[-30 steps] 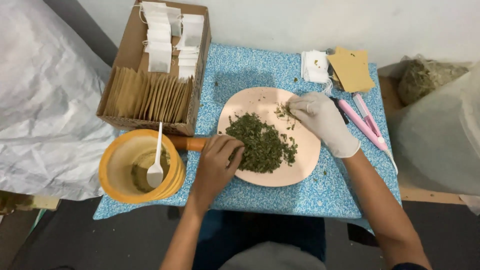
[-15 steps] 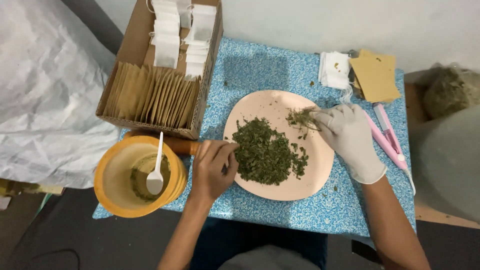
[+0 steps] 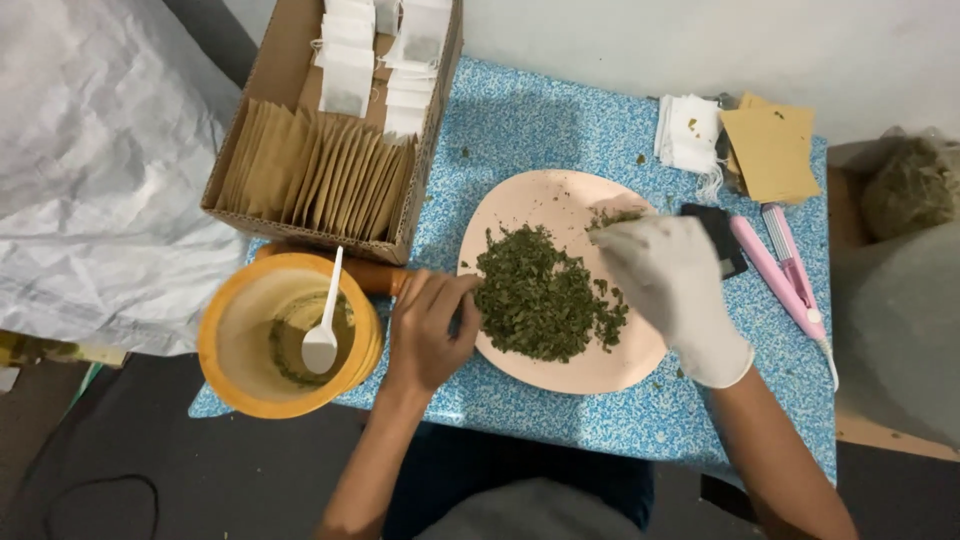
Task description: A person wearing white gloves is meticulously sorting through a pile of dried tea leaves on a plate to remove stems or impurities.
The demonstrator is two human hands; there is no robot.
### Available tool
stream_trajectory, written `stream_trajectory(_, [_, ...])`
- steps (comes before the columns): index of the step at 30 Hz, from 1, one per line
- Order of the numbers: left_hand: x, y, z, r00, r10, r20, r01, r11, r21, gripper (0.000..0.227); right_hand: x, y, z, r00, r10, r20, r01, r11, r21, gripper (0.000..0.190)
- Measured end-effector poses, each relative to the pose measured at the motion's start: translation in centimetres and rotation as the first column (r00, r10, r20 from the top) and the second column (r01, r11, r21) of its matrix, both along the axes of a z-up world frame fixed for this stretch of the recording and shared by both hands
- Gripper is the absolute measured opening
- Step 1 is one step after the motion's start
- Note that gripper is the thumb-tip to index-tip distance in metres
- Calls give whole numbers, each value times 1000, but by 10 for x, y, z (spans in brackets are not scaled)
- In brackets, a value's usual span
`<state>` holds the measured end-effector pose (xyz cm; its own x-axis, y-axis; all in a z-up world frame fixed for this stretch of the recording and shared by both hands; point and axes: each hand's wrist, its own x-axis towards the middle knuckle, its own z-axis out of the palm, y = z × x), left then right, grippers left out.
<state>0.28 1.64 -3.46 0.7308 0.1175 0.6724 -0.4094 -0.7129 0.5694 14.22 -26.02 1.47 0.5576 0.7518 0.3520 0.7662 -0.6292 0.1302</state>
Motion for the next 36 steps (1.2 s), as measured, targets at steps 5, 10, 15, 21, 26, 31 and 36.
stream_trajectory(5, [1,2,-5,998,-7,63,7,1000,-4,28,-44,54,12,952,220,-213,-183,967,180,14])
stream_trajectory(10, [-4,5,6,993,14,113,-6,998,-70,31,-40,80,6,945,238,-224,-221,970,97,15])
stream_trajectory(15, [-4,4,-2,990,20,137,-13,998,-56,29,-37,96,-3,955,283,-93,-291,953,-86,10])
stream_trajectory(21, [-4,7,2,993,-14,121,21,998,-55,31,-40,106,10,944,320,-83,-328,939,-106,14])
stream_trajectory(26, [0,6,3,989,-15,147,22,999,-46,31,-32,103,-4,943,324,-74,-330,938,-105,14])
stream_trajectory(31, [-2,3,6,989,-17,147,26,998,-60,28,-32,101,-8,935,343,-86,-350,934,-76,12])
stream_trajectory(36, [-3,4,4,992,-14,124,21,998,-56,27,-33,103,-6,928,350,-123,-356,934,-28,11])
